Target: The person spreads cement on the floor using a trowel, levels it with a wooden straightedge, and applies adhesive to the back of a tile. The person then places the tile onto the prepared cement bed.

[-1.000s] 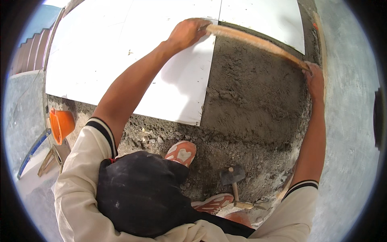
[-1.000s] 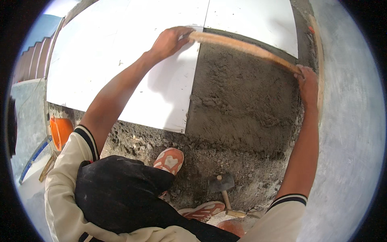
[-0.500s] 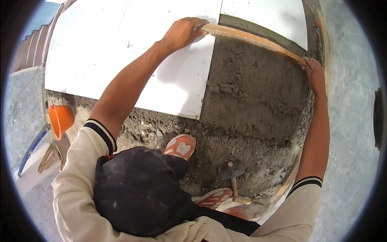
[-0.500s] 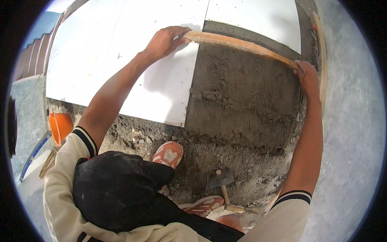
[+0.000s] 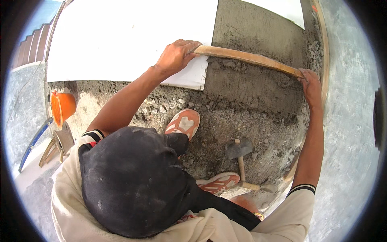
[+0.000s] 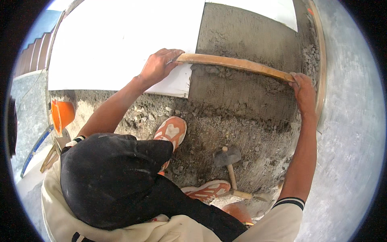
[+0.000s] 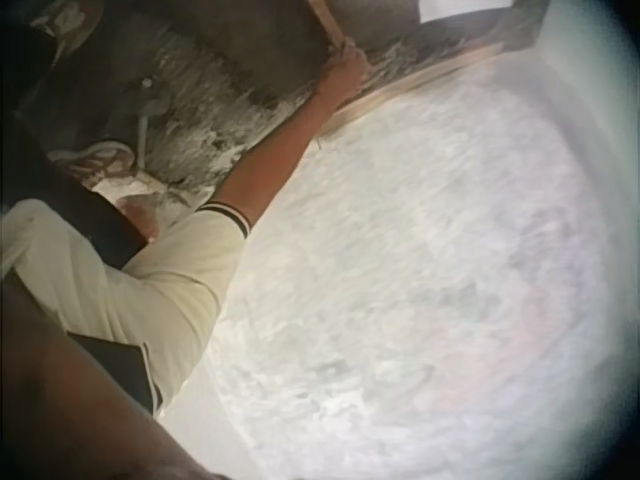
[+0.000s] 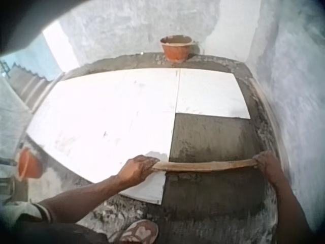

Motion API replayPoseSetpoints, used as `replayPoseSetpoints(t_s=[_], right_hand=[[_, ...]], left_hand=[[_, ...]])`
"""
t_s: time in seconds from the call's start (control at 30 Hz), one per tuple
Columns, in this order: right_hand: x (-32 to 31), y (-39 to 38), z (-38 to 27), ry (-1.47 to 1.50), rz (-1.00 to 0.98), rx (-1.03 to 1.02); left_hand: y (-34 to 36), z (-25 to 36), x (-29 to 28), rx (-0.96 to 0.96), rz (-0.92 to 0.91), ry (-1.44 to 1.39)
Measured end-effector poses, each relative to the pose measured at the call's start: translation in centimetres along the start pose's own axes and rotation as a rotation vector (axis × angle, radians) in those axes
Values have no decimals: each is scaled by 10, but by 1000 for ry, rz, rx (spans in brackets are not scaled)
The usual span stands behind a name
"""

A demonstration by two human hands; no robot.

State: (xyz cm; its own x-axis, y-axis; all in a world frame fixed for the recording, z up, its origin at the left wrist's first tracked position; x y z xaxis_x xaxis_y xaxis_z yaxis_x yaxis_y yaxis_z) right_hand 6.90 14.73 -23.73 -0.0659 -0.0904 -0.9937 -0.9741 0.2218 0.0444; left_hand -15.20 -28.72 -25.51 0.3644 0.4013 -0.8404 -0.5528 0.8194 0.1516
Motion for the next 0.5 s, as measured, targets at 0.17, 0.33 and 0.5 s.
replayPoseSetpoints(t_s=[0.17, 0.33, 0.5], right_hand=[[2, -42, -13, -16, -10, -18], [1, -83, -35, -16, -9, 0], [-11, -68, -25, -89, 79, 24]], left_hand=[[-35, 14, 5, 15, -5, -59], [-71, 25, 7, -51, -45, -116], [-32, 3, 7, -115, -66, -186]])
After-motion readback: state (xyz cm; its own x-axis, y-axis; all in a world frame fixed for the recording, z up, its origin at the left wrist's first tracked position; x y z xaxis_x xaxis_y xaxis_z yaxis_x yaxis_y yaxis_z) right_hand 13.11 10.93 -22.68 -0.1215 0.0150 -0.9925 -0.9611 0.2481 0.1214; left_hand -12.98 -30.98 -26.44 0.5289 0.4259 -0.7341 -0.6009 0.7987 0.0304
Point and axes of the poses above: each hand's wrist, its own y-axis towards the middle knuckle, its own x-axis out of the palm, z = x × y, the point moved 8 cm from there along y, towards the middle knuckle, and after that the axes turned 6 degrees about -y, right-handed, at the moved point
